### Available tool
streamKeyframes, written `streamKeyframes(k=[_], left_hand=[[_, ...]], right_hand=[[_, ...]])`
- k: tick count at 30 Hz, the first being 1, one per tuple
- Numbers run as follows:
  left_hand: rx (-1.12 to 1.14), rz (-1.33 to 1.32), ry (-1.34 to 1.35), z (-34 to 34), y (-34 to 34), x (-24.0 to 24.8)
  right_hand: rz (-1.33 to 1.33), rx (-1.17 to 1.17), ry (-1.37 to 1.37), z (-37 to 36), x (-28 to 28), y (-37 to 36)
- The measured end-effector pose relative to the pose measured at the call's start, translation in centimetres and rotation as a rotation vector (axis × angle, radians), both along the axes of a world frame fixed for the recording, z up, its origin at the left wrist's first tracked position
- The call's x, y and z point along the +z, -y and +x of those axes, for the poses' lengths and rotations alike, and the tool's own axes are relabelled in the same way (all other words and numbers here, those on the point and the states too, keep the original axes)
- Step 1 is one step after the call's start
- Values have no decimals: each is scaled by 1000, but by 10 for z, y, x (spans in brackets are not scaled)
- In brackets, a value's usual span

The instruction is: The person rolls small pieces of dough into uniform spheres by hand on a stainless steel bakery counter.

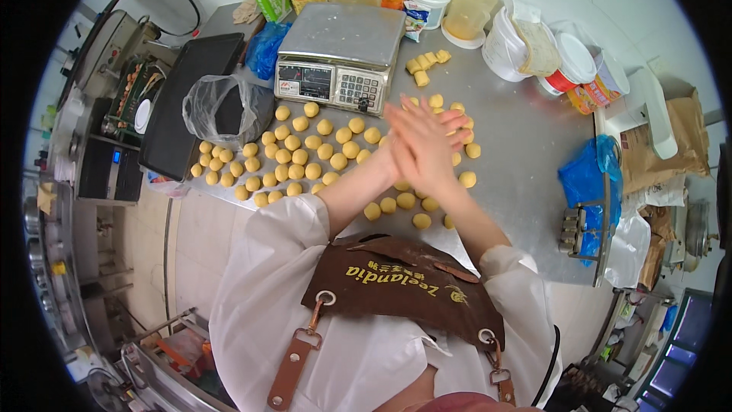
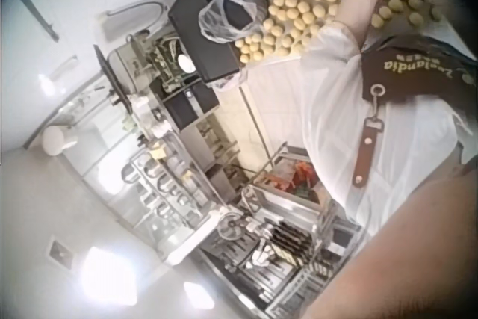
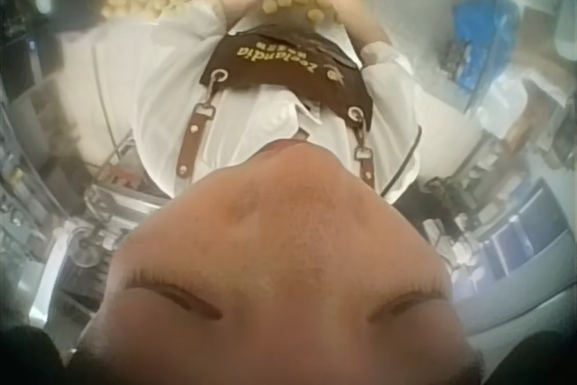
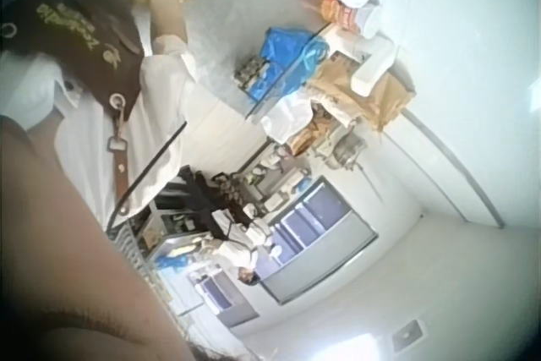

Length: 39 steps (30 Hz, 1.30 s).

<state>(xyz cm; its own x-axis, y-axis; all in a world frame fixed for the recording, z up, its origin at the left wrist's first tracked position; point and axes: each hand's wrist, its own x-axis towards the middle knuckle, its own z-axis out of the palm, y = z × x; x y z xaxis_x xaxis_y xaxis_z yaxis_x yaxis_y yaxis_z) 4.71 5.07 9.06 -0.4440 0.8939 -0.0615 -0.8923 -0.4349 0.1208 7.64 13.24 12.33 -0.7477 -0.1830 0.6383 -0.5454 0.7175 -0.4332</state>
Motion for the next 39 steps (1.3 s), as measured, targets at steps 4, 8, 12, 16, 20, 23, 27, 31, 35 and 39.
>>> streamKeyframes(k=[4,8,12,16,20,23,27,31,35,39], left_hand=[[-20,-43,49,2,14,11],[78,21,-482,1,-10,-3],[44,-73,-51,0,10,34],[-66,-22,-345,-6,3,14],[106,-78,-110,3,8,35],[-20,-14,-333,7,-2,23],[159,-58,-389,5,8,27],[-63,48,-214,12,-7,12],[84,-67,-117,4,4,22],[-88,307,-162,6,-3,8]], right_hand=[[182,-63,11,18,6,-23],[54,0,-25,11,25,13],[126,-89,-26,20,13,-23],[40,66,-35,15,35,10],[163,-60,64,17,27,-24],[68,13,-40,13,39,0],[73,10,49,29,31,-19],[133,59,-15,12,36,-6],[213,-30,177,25,17,-29],[191,-39,84,12,34,-15]])
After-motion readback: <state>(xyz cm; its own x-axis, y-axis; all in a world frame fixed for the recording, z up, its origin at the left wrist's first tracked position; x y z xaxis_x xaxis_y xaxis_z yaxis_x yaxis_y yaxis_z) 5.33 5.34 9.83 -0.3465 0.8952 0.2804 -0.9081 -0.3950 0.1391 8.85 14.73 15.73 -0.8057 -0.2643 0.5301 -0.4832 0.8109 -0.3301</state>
